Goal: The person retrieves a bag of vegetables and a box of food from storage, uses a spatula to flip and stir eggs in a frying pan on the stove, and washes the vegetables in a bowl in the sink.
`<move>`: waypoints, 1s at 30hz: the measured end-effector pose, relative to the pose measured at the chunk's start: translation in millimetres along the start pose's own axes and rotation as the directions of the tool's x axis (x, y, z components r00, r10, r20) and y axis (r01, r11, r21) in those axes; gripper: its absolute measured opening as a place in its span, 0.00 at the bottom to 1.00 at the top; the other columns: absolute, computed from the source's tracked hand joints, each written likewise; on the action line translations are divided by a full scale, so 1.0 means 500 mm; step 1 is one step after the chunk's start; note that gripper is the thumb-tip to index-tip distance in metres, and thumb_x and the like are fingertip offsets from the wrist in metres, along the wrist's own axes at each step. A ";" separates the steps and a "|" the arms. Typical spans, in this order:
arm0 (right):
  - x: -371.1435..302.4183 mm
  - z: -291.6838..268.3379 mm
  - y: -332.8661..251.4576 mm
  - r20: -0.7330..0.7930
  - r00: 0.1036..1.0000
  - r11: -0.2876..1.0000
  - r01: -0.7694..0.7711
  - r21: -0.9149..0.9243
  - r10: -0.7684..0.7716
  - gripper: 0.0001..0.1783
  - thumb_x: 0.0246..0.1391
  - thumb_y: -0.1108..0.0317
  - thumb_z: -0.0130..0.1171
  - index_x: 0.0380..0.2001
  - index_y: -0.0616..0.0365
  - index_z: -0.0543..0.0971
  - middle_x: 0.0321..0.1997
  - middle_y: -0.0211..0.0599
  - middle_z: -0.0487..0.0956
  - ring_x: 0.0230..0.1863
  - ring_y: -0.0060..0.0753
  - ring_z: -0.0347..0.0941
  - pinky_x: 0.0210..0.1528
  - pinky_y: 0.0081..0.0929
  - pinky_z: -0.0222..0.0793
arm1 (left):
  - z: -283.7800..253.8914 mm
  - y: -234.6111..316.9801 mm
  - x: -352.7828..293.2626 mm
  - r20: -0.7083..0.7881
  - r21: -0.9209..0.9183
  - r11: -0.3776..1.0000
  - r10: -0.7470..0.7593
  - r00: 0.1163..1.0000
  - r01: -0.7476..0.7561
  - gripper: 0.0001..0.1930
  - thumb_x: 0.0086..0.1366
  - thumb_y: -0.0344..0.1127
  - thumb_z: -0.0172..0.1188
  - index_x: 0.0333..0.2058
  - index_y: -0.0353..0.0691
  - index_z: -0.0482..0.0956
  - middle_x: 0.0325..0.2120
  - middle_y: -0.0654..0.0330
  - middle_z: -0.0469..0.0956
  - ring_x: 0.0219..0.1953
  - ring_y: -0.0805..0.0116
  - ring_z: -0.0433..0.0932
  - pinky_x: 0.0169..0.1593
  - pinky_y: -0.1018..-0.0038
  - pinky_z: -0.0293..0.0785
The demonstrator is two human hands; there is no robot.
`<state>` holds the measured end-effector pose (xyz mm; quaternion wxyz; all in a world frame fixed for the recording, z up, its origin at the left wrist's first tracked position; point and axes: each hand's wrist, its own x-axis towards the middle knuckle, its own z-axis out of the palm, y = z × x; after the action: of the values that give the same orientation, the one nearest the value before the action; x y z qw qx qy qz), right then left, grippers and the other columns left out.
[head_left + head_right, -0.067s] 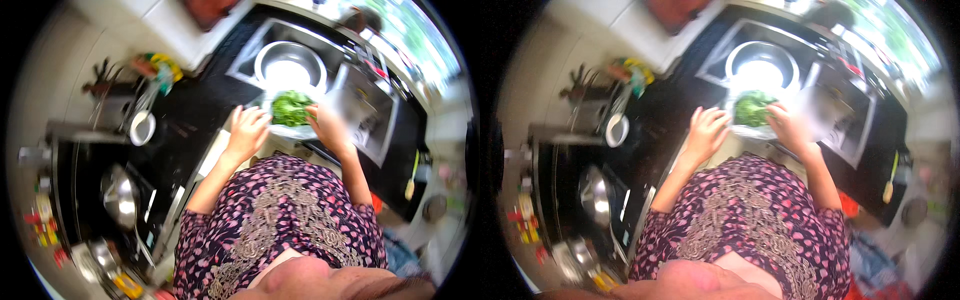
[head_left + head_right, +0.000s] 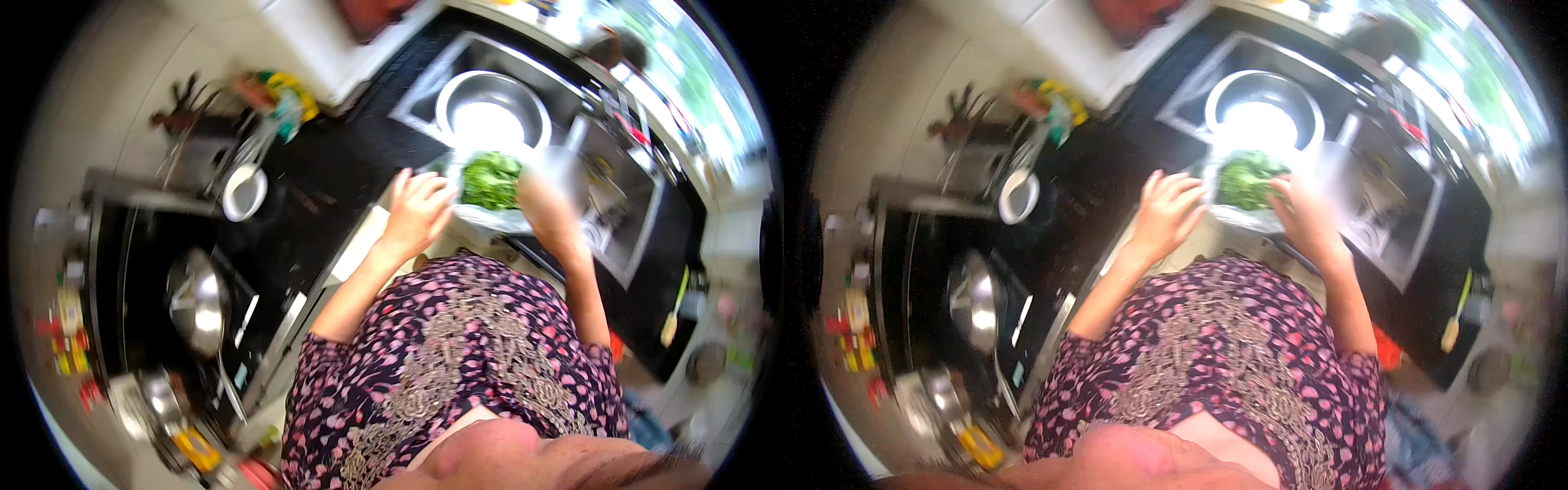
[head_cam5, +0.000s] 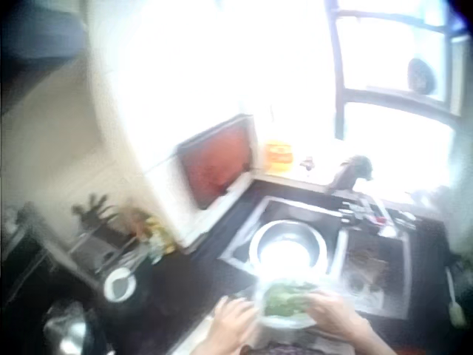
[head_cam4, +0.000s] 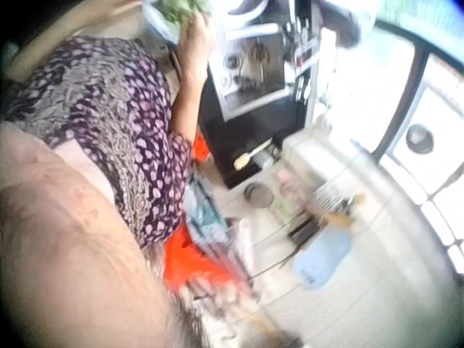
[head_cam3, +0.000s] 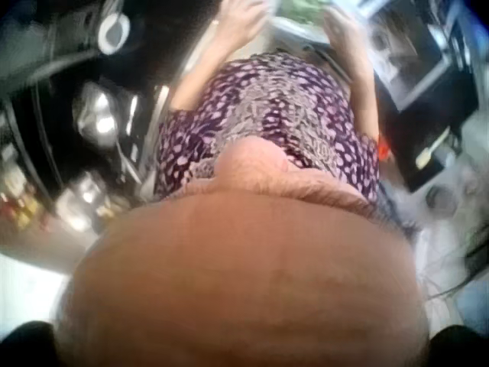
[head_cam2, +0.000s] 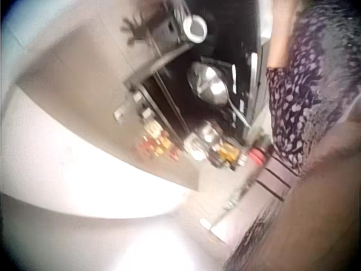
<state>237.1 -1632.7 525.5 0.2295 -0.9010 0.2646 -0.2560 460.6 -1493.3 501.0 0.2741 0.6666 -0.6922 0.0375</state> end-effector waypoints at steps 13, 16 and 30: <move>0.006 -0.015 -0.008 0.084 0.989 0.982 -0.132 0.135 0.121 0.10 0.54 0.75 0.54 0.40 0.64 0.78 0.41 0.44 0.78 0.38 0.38 0.77 0.38 0.29 0.74 | -0.006 -0.088 -0.191 -0.184 -0.069 0.864 -0.503 0.845 0.499 0.10 0.57 0.36 0.60 0.38 0.43 0.80 0.37 0.58 0.79 0.48 0.60 0.74 0.61 0.54 0.56; 0.007 -0.012 0.007 0.030 0.996 0.984 -0.089 0.155 0.085 0.10 0.54 0.75 0.55 0.40 0.64 0.78 0.40 0.43 0.78 0.37 0.36 0.77 0.37 0.28 0.74 | -0.006 -0.119 -0.242 -0.225 -0.034 0.836 -0.541 0.811 0.548 0.10 0.55 0.36 0.61 0.35 0.41 0.81 0.35 0.57 0.79 0.45 0.60 0.75 0.57 0.59 0.60; 0.088 0.164 0.127 0.501 0.835 0.893 0.024 -0.449 0.229 0.55 0.31 0.71 0.71 0.65 0.37 0.56 0.60 0.57 0.61 0.49 0.59 0.70 0.51 0.43 0.71 | 0.039 -0.074 -0.086 0.076 -0.483 0.714 -0.543 0.836 0.507 0.21 0.61 0.32 0.59 0.53 0.39 0.71 0.48 0.52 0.73 0.37 0.67 0.80 0.39 0.74 0.75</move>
<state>294.1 -1683.9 442.8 0.1005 -0.9481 0.2887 0.0877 487.5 -1466.9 454.3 0.4555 0.7432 -0.4506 -0.1926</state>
